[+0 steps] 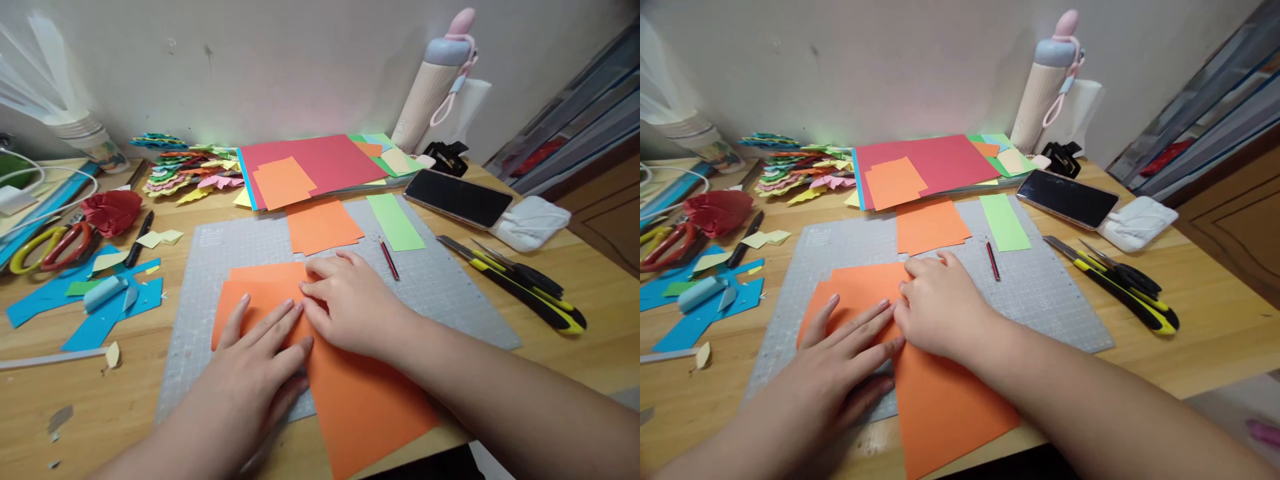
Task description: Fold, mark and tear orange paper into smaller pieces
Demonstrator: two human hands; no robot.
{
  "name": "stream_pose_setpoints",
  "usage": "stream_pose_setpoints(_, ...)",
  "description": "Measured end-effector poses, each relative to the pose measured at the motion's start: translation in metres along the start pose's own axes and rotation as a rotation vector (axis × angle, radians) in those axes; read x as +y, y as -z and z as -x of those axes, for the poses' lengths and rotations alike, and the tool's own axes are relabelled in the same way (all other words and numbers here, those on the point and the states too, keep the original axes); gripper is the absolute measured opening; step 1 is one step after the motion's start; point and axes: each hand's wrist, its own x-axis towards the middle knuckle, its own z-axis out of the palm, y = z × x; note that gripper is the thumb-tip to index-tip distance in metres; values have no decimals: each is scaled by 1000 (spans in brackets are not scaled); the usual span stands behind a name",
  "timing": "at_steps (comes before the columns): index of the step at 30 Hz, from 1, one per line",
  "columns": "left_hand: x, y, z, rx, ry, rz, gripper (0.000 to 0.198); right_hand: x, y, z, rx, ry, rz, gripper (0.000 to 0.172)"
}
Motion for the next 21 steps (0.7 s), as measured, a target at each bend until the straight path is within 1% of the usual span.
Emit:
stream_pose_setpoints(3, 1, 0, -1, 37, 3, 20, 27, 1, -2, -1, 25, -29, -24, 32)
stream_pose_setpoints(6, 2, -1, -1, 100, 45, 62, 27, 2, -3, -3, 20, -28, -36, 33)
stream_pose_setpoints(9, 1, -3, 0, 106, 53, 68, 22, 3, -4, -3, 16, -29, -34, 33)
stream_pose_setpoints(13, 3, -3, 0, 97, 13, -8, 25, 3, -4, -2, 16, -26, -32, 34)
stream_pose_setpoints(16, 10, -4, -1, 153, 5, -87, 23, 1, -4, -2, 16, -14, -5, 34)
stream_pose_setpoints(19, 21, -6, -1, 231, -42, -200, 21, -3, -6, -2, 31, -19, 53, 32)
stream_pose_setpoints(21, 27, -7, -1, 233, -42, -265, 21, -5, -10, 0, 65, -47, 99, 30)
